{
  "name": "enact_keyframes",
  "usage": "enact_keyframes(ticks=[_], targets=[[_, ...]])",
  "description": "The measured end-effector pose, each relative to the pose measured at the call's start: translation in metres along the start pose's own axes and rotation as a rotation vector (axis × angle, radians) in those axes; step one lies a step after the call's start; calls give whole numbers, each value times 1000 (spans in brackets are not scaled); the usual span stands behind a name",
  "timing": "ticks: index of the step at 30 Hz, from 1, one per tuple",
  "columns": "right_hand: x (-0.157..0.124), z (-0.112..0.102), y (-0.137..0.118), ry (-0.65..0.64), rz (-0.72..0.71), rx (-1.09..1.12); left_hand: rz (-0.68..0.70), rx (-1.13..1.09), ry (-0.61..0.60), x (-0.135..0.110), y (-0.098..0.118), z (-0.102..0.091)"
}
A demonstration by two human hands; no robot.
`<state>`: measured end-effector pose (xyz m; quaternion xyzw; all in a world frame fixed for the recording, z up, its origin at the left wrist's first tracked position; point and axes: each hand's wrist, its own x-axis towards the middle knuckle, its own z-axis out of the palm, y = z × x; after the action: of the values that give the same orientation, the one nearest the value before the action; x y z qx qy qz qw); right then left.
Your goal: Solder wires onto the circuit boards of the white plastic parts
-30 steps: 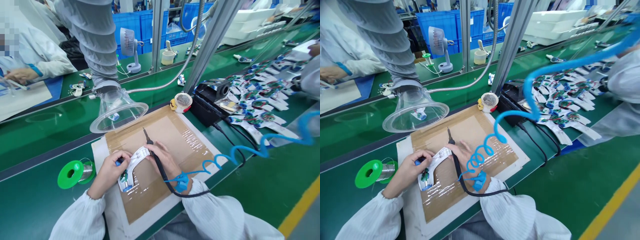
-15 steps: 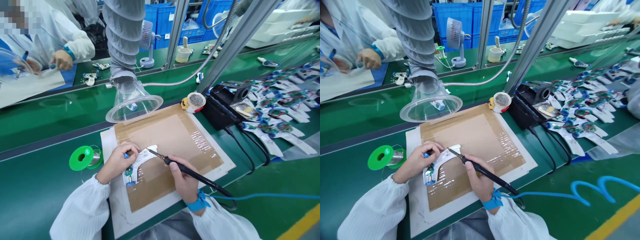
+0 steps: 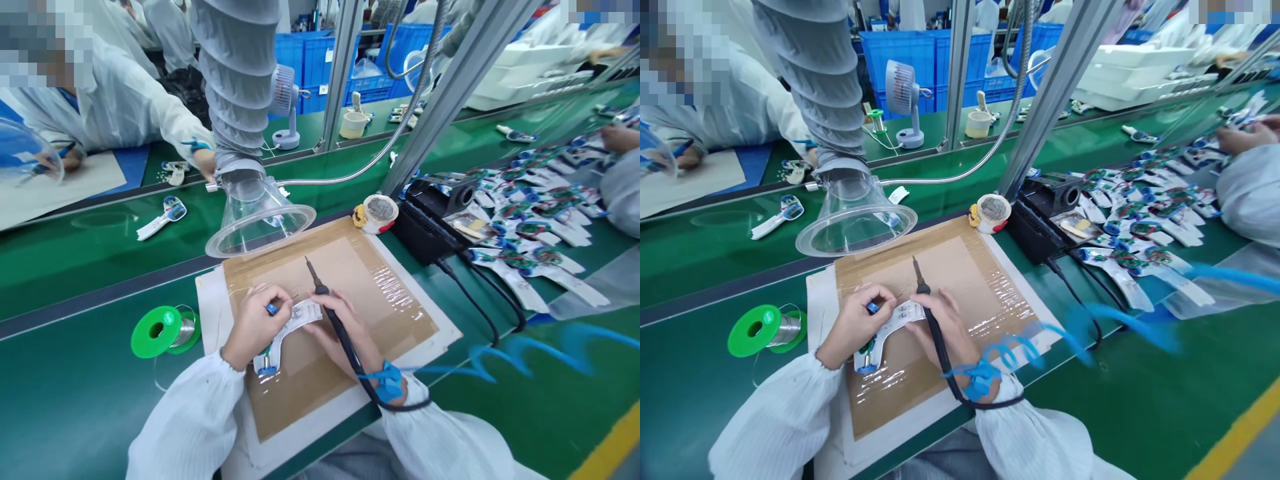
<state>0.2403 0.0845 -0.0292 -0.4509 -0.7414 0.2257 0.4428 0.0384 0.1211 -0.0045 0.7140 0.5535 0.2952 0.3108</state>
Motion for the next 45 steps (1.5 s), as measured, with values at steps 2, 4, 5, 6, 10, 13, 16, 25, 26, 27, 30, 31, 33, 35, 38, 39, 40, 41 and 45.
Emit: enact_keyframes(ticks=[2, 4, 5, 6, 10, 13, 16, 25, 26, 27, 30, 31, 33, 35, 38, 39, 40, 41, 45], targets=[[5, 0, 13, -36, -21, -65, 14, 13, 2, 4, 5, 2], [7, 0, 23, -71, -7, -99, 31, 10, -63, 4, 6, -2], [7, 0, 27, -88, -2, -107, 32, 1, -112, 4, 5, -6], [7, -1, 29, -100, -1, -110, 24, -13, -164, 3, 3, -10], [7, -1, 35, -84, -10, -122, -15, -69, -227, -4, -7, -17], [10, -2, 37, -74, -4, -130, 4, -91, -138, -9, -12, -11], [13, -3, 34, -48, -12, -117, 14, -74, -62, -12, -13, -4], [-12, -21, -5, 300, 264, 223, 38, -32, -77, -11, -12, -4], [-17, -22, -8, 341, 294, 233, 41, -24, -83, -11, -11, -5], [-22, -23, -10, 373, 317, 230, 47, -15, -86, -11, -11, -5], [-28, -22, -15, 414, 342, 194, 68, 10, -90, -10, -10, -5], [-28, -22, -16, 405, 342, 175, 70, 15, -92, -10, -9, -6], [-26, -20, -17, 375, 320, 137, 69, 23, -98, -9, -8, -6], [-25, -20, -17, 342, 297, 116, 67, 25, -98, -9, -8, -6], [-24, -20, -17, 327, 282, 115, 68, 5, -89, -9, -8, -6], [-24, -20, -17, 326, 282, 117, 67, -6, -87, -9, -8, -6], [-24, -20, -17, 323, 281, 118, 66, -16, -86, -9, -8, -6], [-25, -20, -17, 321, 281, 118, 64, -24, -86, -9, -9, -5], [-25, -20, -16, 288, 289, 110, 58, -28, -93, -9, -9, -5]])
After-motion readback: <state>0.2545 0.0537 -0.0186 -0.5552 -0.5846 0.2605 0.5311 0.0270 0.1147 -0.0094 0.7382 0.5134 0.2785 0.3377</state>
